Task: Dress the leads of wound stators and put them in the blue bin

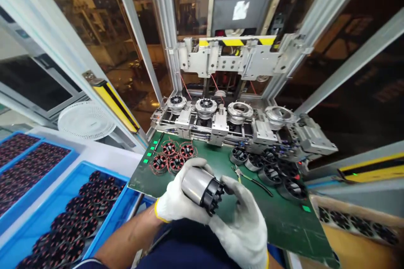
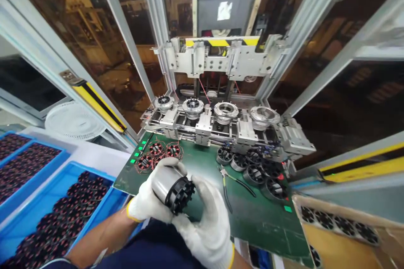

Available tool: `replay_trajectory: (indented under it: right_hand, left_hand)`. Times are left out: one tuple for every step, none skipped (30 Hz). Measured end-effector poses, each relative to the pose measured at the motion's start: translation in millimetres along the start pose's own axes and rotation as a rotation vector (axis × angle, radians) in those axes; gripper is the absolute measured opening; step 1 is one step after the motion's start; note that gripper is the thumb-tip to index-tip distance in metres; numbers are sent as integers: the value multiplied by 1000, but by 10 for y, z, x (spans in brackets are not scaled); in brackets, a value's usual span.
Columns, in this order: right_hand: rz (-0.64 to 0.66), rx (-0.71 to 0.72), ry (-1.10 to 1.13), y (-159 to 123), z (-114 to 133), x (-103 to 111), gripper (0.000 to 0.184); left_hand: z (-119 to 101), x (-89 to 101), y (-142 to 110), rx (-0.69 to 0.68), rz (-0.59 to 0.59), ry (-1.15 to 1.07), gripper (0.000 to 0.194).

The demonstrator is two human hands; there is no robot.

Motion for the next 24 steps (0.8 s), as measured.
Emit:
replay_trajectory:
  right_hand:
    - [31, 23, -10, 21, 11, -18, 64]
    - [63, 58, -37, 44, 29, -35, 65]
    - [91, 94, -66, 67, 48, -48, 65]
    - [109, 121, -91, 90, 63, -54, 66]
    - [119, 134, -106, 111, 73, -56, 67]
    - [123, 136, -112, 130, 79, -52, 67]
    - [121, 126, -111, 145, 80, -44, 68]
    - [114, 113, -107, 156, 79, -33, 68]
    - [103, 99, -105, 163, 77, -19, 69]
    - [92, 88, -111, 167, 75, -4, 68]
    - [84, 83, -124, 170, 73, 10, 67]
    - [78, 84, -144, 170, 71, 22, 66]
    - [75, 90, -169, 170, 67, 33, 65]
    - [72, 98, -194, 168, 60, 42, 64]
    - [69, 107, -216, 166, 51, 49, 64]
    - [64, 117, -233, 161, 41, 53, 65]
    - [58, 123, -249, 154, 28, 55, 65]
    - [50, 126, -261, 145, 14, 54, 65]
    - [41, 128, -270, 133, 1, 50, 64]
    - [30, 125, -277, 121, -12, 45, 63]
    - [22, 119, -283, 111, -25, 41, 62]
    - [18, 115, -285, 105, -36, 38, 63]
    - [24, 109, -276, 106, -46, 36, 65]
    - [36, 104, -252, 118, -56, 37, 69]
  left_hand:
    - [-29, 22, -25, 12, -21, 42, 105]
    - [-48, 43, -43, 23, -41, 76, 104]
    - [-59, 62, -54, 27, -58, 96, 104]
    - [-62, 79, -59, 25, -69, 99, 103]
    - [-56, 93, -57, 23, -76, 92, 103]
    - [-39, 106, -51, 27, -80, 80, 103]
    - [-12, 117, -42, 41, -83, 69, 104]
    - [23, 126, -31, 67, -83, 58, 105]
    - [60, 133, -18, 96, -83, 50, 106]
    - [90, 138, -2, 115, -85, 46, 107]
    - [113, 139, 16, 125, -85, 46, 107]
    - [129, 137, 36, 127, -82, 51, 106]
    - [142, 132, 56, 129, -79, 61, 105]
    - [153, 124, 76, 133, -75, 72, 104]
    - [161, 116, 93, 139, -72, 82, 103]
    - [170, 106, 107, 149, -68, 89, 102]
    - [179, 96, 118, 162, -62, 93, 102]
    - [188, 87, 126, 177, -57, 96, 101]
    - [198, 80, 131, 194, -50, 100, 101]
    - [209, 77, 133, 212, -44, 107, 101]
    - [223, 79, 132, 233, -42, 124, 101]
    - [235, 88, 131, 247, -47, 145, 102]
    - [245, 104, 130, 252, -58, 167, 102]
    - [256, 120, 127, 253, -70, 185, 103]
Point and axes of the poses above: each hand's wrist, its own y-axis towards the middle knuckle, its own x-axis out of the back of the hand, z = x × y, the point moved 5 cm from there along y, towards the middle knuckle, and after that the axes turned 3 degrees about -x, right-handed, at the moved point
